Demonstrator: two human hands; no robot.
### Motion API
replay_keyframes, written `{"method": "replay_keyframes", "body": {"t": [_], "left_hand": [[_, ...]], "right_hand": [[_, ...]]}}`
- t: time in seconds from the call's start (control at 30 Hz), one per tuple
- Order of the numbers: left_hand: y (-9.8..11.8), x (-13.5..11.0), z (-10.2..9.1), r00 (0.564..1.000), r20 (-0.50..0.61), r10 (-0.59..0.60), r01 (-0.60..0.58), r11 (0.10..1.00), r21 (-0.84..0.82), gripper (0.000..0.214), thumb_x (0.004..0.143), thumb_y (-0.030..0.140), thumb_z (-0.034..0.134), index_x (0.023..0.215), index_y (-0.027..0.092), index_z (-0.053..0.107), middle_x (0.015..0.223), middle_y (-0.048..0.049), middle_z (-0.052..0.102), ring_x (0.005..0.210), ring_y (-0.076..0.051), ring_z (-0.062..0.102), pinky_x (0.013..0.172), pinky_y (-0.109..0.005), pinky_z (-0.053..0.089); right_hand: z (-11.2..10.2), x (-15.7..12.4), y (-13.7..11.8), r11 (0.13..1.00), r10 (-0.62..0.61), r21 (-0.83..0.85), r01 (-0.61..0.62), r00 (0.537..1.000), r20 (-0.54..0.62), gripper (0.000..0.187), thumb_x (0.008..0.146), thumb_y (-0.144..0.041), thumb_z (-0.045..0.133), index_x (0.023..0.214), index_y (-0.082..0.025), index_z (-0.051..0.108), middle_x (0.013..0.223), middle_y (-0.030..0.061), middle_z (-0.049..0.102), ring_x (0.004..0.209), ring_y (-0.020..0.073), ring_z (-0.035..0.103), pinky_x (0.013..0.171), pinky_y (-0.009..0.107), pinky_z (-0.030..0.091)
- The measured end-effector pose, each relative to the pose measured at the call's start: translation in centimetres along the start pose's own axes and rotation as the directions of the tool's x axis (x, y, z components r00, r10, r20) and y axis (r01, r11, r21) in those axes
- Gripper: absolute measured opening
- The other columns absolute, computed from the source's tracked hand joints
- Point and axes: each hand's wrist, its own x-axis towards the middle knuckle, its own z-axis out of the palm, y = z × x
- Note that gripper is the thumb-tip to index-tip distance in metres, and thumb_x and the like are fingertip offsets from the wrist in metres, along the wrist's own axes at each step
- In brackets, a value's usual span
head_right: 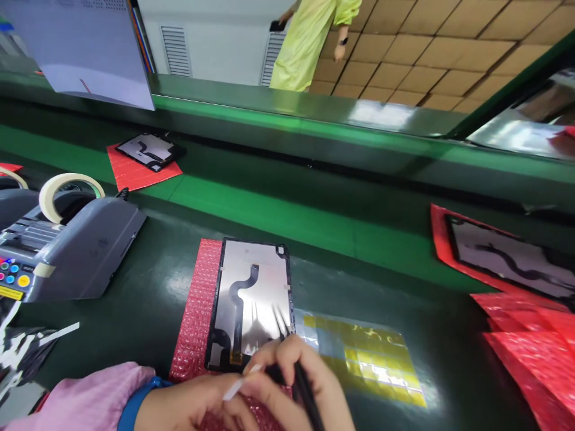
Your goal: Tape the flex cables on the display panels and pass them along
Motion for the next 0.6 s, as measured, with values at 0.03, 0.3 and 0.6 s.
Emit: {"method": "replay_keyframes", "body": {"t": [0.03,0.3,0.6], "left_hand": [[-0.1,-0.2,-0.2,0.999,-0.036,-0.017,0.018,0.999,0.046,0.038,0.089,0.019,0.049,0.127,0.013,0.054,0.101,-0.0121,0.075,0.083,-0.018,0.072,0.070,-0.026,0.054],[2.4,-1.3,-3.5,0.950,-0.261,0.169,0.193,0.336,0.922,0.024,0.089,0.010,0.050,0.108,0.016,0.065,0.092,-0.0080,0.070,0.083,-0.024,0.062,0.077,-0.036,0.052],[1.3,-0.2,-6.2,0.939,-0.241,0.245,0.258,-0.039,0.965,0.029,0.097,0.019,0.054,0.126,0.015,0.057,0.090,-0.0055,0.064,0.085,-0.025,0.059,0.077,-0.039,0.049]], "right_hand": [[-0.2,1.0,-0.2,0.999,-0.022,-0.037,0.021,0.999,-0.032,0.035,0.089,-0.038,0.070,0.074,-0.027,0.041,0.077,-0.0011,0.071,0.066,0.0166,0.066,0.060,0.026,0.054],[0.8,9.0,2.9,0.935,-0.103,-0.329,0.132,0.989,0.104,0.043,0.083,-0.049,0.070,0.069,-0.028,0.035,0.074,0.0041,0.075,0.068,0.0212,0.070,0.064,0.032,0.051],[1.3,10.3,4.4,0.889,-0.128,-0.429,0.159,0.987,0.101,0.037,0.086,-0.037,0.065,0.070,-0.028,0.032,0.077,0.0018,0.075,0.070,0.0212,0.070,0.067,0.033,0.048]]}}
